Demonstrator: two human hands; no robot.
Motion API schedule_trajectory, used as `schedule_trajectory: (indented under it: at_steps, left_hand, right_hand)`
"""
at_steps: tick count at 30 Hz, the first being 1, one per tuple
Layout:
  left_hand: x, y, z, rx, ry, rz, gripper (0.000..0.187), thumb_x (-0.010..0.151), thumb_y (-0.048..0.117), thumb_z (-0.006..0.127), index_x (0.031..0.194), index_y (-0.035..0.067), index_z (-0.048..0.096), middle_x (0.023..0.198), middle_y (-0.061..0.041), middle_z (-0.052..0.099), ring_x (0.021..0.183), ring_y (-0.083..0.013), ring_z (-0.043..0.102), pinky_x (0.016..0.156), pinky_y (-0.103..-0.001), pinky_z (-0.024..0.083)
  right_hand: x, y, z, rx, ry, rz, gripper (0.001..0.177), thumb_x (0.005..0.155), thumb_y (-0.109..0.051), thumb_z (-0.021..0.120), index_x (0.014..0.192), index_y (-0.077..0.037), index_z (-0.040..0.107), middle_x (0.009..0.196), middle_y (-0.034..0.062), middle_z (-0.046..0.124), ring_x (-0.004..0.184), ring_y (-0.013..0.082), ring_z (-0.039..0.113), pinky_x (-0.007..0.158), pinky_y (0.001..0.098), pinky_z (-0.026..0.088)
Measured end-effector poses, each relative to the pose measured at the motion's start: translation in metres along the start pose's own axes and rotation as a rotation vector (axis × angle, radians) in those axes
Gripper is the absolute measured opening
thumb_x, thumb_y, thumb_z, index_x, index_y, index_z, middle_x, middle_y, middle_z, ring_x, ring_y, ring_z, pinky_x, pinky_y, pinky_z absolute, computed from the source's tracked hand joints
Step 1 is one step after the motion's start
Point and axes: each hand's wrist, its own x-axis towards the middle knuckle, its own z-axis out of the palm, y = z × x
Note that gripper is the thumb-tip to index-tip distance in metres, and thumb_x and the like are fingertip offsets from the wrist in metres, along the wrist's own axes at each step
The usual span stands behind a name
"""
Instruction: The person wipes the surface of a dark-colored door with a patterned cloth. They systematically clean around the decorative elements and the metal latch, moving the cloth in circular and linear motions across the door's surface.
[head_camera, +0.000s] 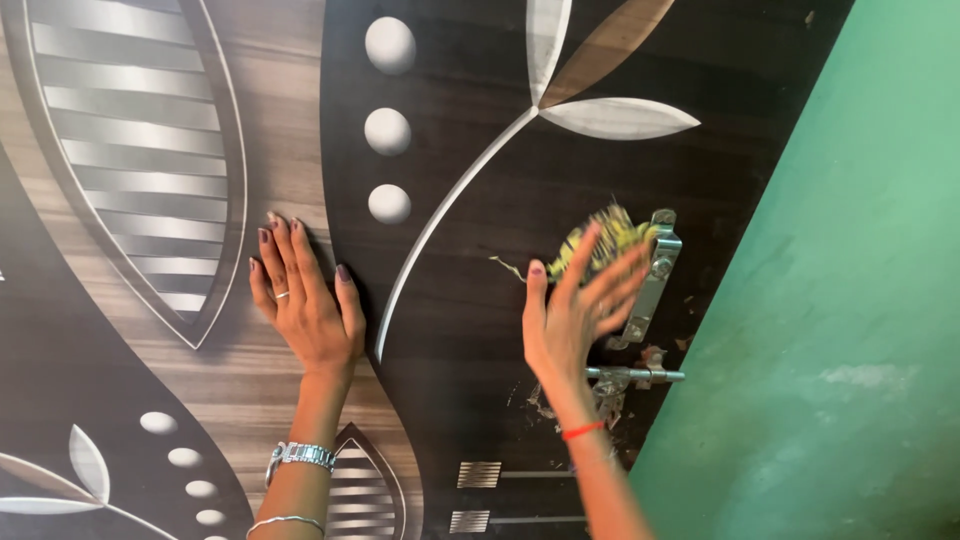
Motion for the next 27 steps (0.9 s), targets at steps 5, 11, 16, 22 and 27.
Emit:
schedule_trajectory:
  at_steps: [5,11,16,22,27]
  left_hand:
    - [-0.003,-0.004,0.004,0.010,0.003,0.010,0.060,0.107,0.023,0.046,0.158,-0.007,0.038,0.166,-0.025,0.037,0.159,-0.0381,0.027,0.129,-0.050,0.010]
    - [-0.004,-0.004,0.002,0.021,-0.039,-0.003,0.061,0.107,0.024,0.045,0.160,-0.006,0.036,0.169,-0.024,0.032,0.160,-0.0385,0.023,0.130,-0.051,0.009]
    - [-0.002,0.012,-0.013,-0.020,-0.094,-0.046,0.065,0.109,0.027,0.046,0.162,-0.007,0.032,0.171,-0.025,0.027,0.161,-0.0404,0.018,0.129,-0.053,0.006]
    - [-0.010,0.112,-0.027,-0.252,-0.228,0.288,0.066,0.093,0.036,0.060,0.149,0.004,0.049,0.157,-0.017,0.045,0.151,-0.0354,0.036,0.123,-0.053,0.018]
    - [-0.007,0.189,-0.006,-0.477,-0.409,0.026,0.062,0.105,0.038,0.049,0.152,-0.002,0.044,0.157,-0.017,0.049,0.150,-0.0323,0.043,0.122,-0.047,0.026]
  right_hand:
    - [-0.023,0.004,0.014,0.212,-0.019,0.130,0.084,0.104,-0.061,0.033,0.166,-0.013,0.002,0.161,0.0368,-0.025,0.148,0.0606,-0.022,0.112,0.0768,-0.004]
    - [-0.046,-0.008,0.006,0.016,-0.160,-0.269,0.083,0.101,-0.062,0.042,0.164,-0.016,0.016,0.161,0.0383,-0.018,0.146,0.0628,-0.021,0.110,0.0769,-0.006]
    - [-0.012,-0.011,-0.024,0.042,-0.165,-0.525,0.069,0.103,-0.057,0.048,0.163,-0.026,0.034,0.169,0.0325,-0.002,0.154,0.0581,-0.007,0.119,0.0719,0.001]
    - [0.009,-0.020,-0.040,0.157,-0.203,-0.584,0.068,0.097,-0.056,0.055,0.157,-0.029,0.042,0.168,0.0293,0.000,0.153,0.0559,-0.006,0.117,0.0705,0.000]
    - [0.010,-0.002,-0.042,0.022,-0.170,-0.698,0.062,0.103,-0.043,0.050,0.162,-0.023,0.040,0.170,0.0286,0.000,0.157,0.0523,-0.006,0.120,0.0664,0.004]
